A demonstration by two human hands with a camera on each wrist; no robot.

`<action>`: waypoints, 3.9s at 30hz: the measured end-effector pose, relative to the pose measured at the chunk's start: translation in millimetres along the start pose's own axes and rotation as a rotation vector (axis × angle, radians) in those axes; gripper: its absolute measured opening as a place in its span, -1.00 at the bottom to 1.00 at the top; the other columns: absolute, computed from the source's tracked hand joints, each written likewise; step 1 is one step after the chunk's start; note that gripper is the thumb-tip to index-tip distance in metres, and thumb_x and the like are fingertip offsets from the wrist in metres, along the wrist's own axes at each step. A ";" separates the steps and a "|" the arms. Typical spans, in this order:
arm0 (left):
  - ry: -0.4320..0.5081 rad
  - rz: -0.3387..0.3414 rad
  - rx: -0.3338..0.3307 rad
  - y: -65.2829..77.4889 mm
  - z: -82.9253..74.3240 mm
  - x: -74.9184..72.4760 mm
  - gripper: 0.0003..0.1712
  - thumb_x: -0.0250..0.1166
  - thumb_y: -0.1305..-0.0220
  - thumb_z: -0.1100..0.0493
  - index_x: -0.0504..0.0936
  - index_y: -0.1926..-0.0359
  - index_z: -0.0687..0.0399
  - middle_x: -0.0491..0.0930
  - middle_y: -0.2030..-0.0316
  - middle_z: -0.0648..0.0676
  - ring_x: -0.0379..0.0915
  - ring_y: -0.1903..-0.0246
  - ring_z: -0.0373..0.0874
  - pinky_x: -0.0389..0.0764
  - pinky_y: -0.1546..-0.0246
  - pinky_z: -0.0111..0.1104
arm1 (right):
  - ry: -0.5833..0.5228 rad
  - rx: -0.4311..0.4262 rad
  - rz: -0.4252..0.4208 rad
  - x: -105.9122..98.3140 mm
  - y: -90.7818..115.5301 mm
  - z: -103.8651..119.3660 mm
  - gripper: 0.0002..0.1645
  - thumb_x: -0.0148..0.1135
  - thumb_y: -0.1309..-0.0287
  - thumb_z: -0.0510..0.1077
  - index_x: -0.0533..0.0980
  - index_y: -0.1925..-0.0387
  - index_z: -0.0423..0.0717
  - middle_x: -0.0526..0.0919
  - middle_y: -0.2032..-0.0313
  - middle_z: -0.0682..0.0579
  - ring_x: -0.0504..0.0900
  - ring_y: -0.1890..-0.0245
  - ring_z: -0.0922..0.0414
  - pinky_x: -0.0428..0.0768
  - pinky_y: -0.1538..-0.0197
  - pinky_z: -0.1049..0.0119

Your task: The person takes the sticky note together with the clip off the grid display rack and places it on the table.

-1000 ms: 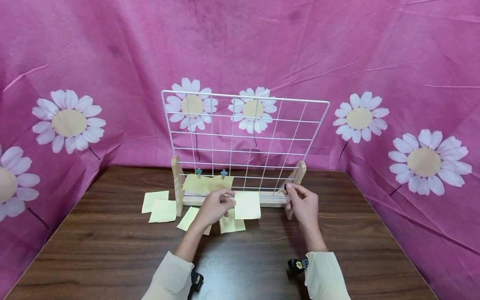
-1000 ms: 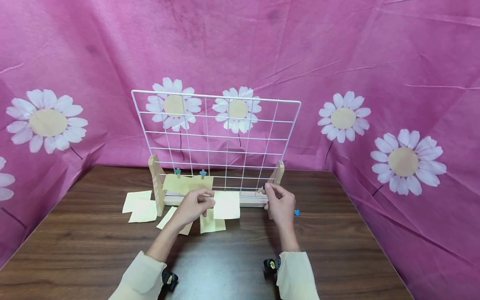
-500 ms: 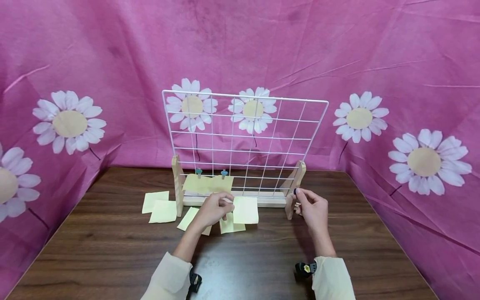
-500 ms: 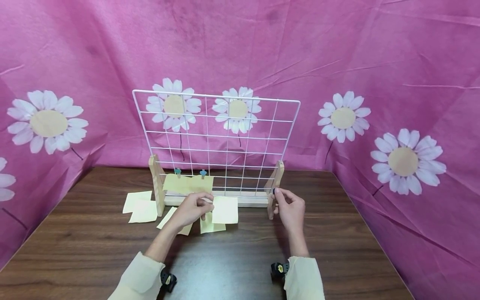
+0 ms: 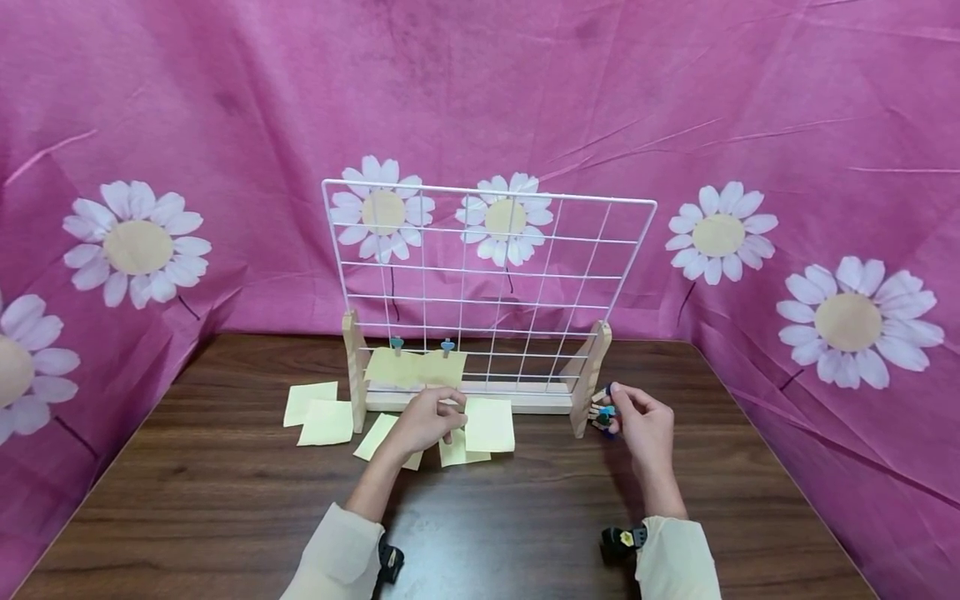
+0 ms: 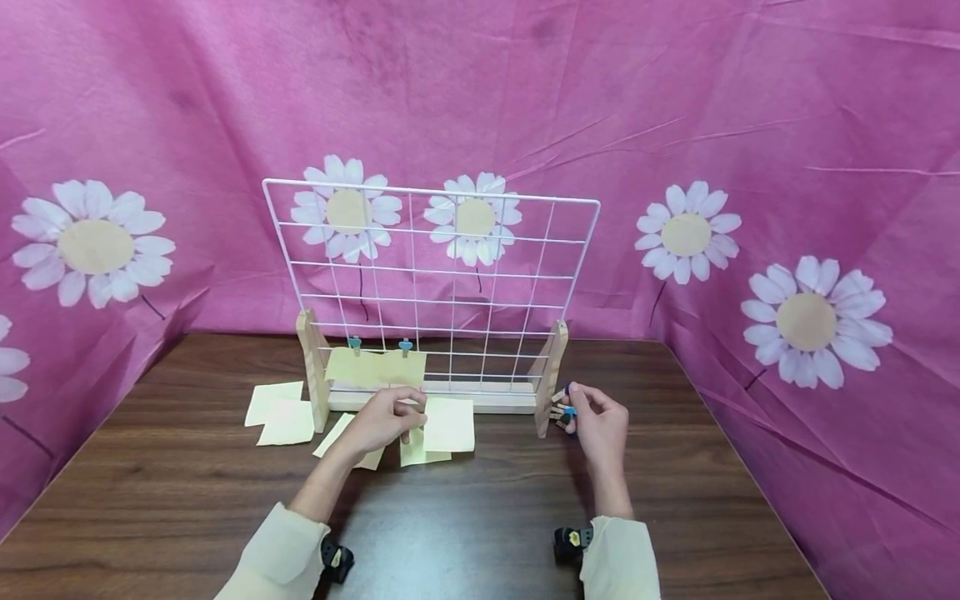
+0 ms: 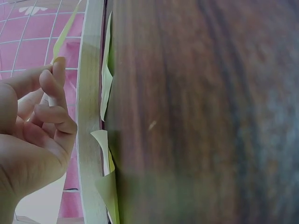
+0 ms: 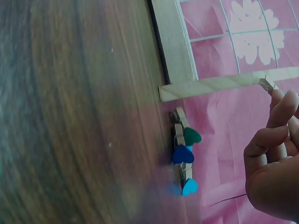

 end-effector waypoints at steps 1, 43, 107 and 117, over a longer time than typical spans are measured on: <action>0.003 0.001 -0.005 -0.2 0.6 0.2 -0.71 0.30 -0.29 0.37 0.61 -0.03 0.37 0.73 0.29 0.24 0.51 0.65 -0.10 0.53 0.46 -0.30 | 0.002 0.006 -0.006 -1.3 -0.7 -1.9 -0.70 0.32 -0.35 -0.12 0.68 0.15 -0.34 0.71 0.52 0.11 0.43 0.76 0.27 0.47 0.63 0.44; -0.221 -0.002 -0.072 -4.2 10.8 1.2 -0.81 0.32 -0.27 0.34 0.67 0.10 0.30 0.70 0.46 0.06 0.56 0.65 -0.10 0.58 0.51 -0.33 | 0.268 0.239 0.179 -16.6 -11.3 -51.8 -0.58 0.13 -0.47 -0.14 0.49 -0.14 -0.43 0.75 0.37 0.14 0.59 0.61 0.32 0.42 0.53 0.41; -0.070 -0.528 0.038 22.7 -16.0 -84.4 -0.69 0.40 -0.26 0.18 0.68 -0.01 0.18 0.70 0.38 0.12 0.55 0.59 -0.09 0.51 0.55 -0.33 | 0.269 0.110 0.350 29.8 15.0 -10.7 -0.60 0.27 -0.40 -0.05 0.58 0.16 -0.41 0.63 0.58 0.05 0.46 0.68 0.22 0.46 0.54 0.37; -0.072 -0.566 0.030 26.1 -14.8 -87.5 -0.61 0.42 -0.24 0.16 0.66 -0.07 0.15 0.70 0.33 0.11 0.54 0.62 -0.08 0.52 0.58 -0.36 | 0.205 0.048 0.404 49.3 21.4 3.0 -0.69 0.24 -0.40 -0.16 0.57 0.20 -0.43 0.64 0.56 -0.06 0.46 0.65 0.21 0.51 0.51 0.36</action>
Point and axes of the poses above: each hand's wrist, its own y-axis away from the middle knuckle, its own x-axis out of the palm, z = x × y, the point moved 9 cm from there along -y, towards the middle knuckle
